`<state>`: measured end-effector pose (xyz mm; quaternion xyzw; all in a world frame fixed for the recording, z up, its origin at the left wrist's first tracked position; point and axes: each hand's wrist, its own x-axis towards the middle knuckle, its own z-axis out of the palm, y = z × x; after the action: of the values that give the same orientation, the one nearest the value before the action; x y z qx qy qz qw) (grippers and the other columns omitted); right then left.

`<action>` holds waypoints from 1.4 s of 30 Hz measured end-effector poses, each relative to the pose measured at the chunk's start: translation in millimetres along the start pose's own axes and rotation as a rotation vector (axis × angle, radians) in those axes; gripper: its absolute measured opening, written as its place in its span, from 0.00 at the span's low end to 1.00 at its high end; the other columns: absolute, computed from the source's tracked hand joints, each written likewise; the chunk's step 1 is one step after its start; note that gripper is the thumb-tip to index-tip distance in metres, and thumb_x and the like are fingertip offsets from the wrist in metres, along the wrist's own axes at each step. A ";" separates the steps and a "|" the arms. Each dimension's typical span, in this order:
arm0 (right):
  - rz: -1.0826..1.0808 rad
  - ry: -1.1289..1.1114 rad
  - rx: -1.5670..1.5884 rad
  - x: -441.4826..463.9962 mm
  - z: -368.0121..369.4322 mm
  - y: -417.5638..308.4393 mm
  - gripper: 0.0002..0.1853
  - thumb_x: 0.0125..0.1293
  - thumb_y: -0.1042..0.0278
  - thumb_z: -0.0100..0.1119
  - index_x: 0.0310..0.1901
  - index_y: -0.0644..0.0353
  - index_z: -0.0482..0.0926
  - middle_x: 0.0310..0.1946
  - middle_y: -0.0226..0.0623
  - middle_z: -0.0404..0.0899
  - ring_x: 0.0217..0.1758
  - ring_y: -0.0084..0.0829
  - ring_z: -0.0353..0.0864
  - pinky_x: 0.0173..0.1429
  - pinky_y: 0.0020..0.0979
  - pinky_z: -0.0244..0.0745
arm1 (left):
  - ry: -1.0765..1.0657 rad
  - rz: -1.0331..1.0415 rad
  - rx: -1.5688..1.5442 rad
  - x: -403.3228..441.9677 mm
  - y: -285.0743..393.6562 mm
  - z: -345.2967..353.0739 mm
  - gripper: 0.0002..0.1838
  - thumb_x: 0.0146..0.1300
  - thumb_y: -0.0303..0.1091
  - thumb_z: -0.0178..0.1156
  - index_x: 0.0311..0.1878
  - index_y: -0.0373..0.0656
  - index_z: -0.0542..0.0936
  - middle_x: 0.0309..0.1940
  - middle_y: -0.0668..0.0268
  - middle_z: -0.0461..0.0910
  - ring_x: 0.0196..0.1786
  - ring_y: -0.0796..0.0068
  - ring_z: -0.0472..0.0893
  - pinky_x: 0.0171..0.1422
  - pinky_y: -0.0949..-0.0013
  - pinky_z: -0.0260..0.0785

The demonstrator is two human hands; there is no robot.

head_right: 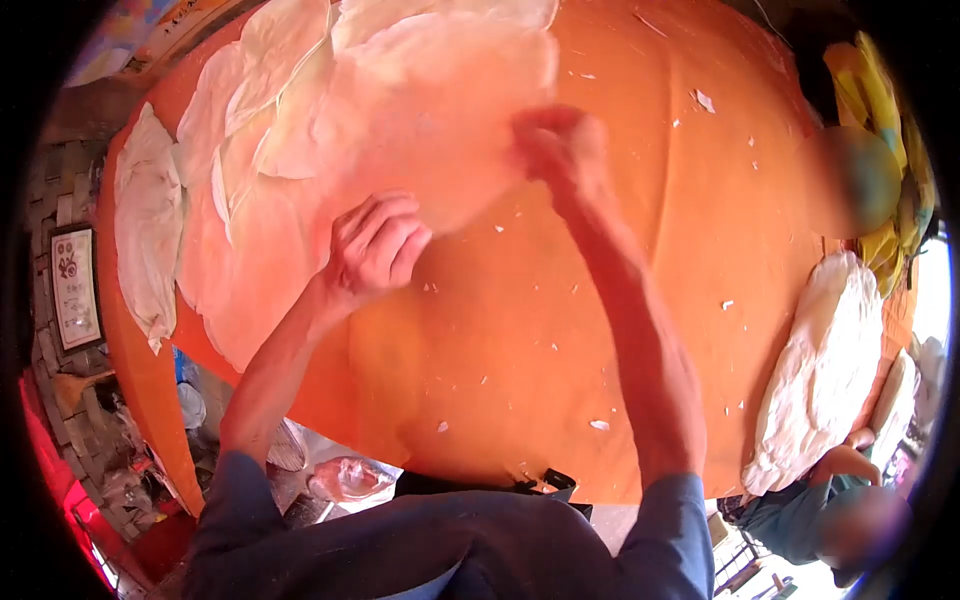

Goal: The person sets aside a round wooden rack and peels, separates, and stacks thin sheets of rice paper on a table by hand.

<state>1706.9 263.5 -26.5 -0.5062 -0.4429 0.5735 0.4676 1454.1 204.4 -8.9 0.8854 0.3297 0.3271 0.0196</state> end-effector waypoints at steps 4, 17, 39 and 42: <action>0.054 0.348 -0.134 -61.3 -71.2 -52.4 0.12 0.62 0.64 0.63 0.42 0.63 0.82 0.30 0.26 0.78 0.30 0.17 0.73 0.33 0.21 0.70 | 0.185 -0.209 0.045 11.1 -34.8 -12.1 0.08 0.61 0.33 0.62 0.36 0.38 0.79 0.30 0.57 0.80 0.36 0.61 0.82 0.40 0.65 0.76; 0.282 0.674 -0.042 -191.5 -200.5 6.9 0.04 0.64 0.70 0.60 0.39 0.58 0.80 0.25 0.28 0.78 0.24 0.20 0.77 0.27 0.23 0.73 | 0.673 -1.445 -1.290 104.2 -194.9 74.7 0.24 0.64 0.26 0.60 0.61 0.35 0.66 0.55 0.53 0.73 0.55 0.57 0.78 0.61 0.54 0.76; -0.126 0.453 -0.064 -150.0 -213.3 -133.2 0.18 0.71 0.62 0.49 0.55 0.63 0.78 0.44 0.36 0.83 0.46 0.27 0.81 0.51 0.27 0.74 | 0.609 -1.271 -2.238 -94.1 196.3 41.2 0.33 0.72 0.56 0.40 0.74 0.49 0.57 0.72 0.64 0.60 0.74 0.59 0.59 0.75 0.50 0.50; 0.110 0.464 0.130 -202.1 -176.8 -50.9 0.16 0.69 0.64 0.53 0.52 0.64 0.78 0.42 0.37 0.82 0.43 0.29 0.82 0.49 0.32 0.77 | 0.583 -1.215 -2.299 -99.5 197.4 43.9 0.30 0.72 0.50 0.44 0.72 0.46 0.61 0.70 0.65 0.63 0.72 0.61 0.62 0.73 0.52 0.55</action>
<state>1897.4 79.3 40.3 -0.6166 -0.2574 0.4938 0.5566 1536.3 -1.4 -50.4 -0.0229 0.2001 0.5333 0.8216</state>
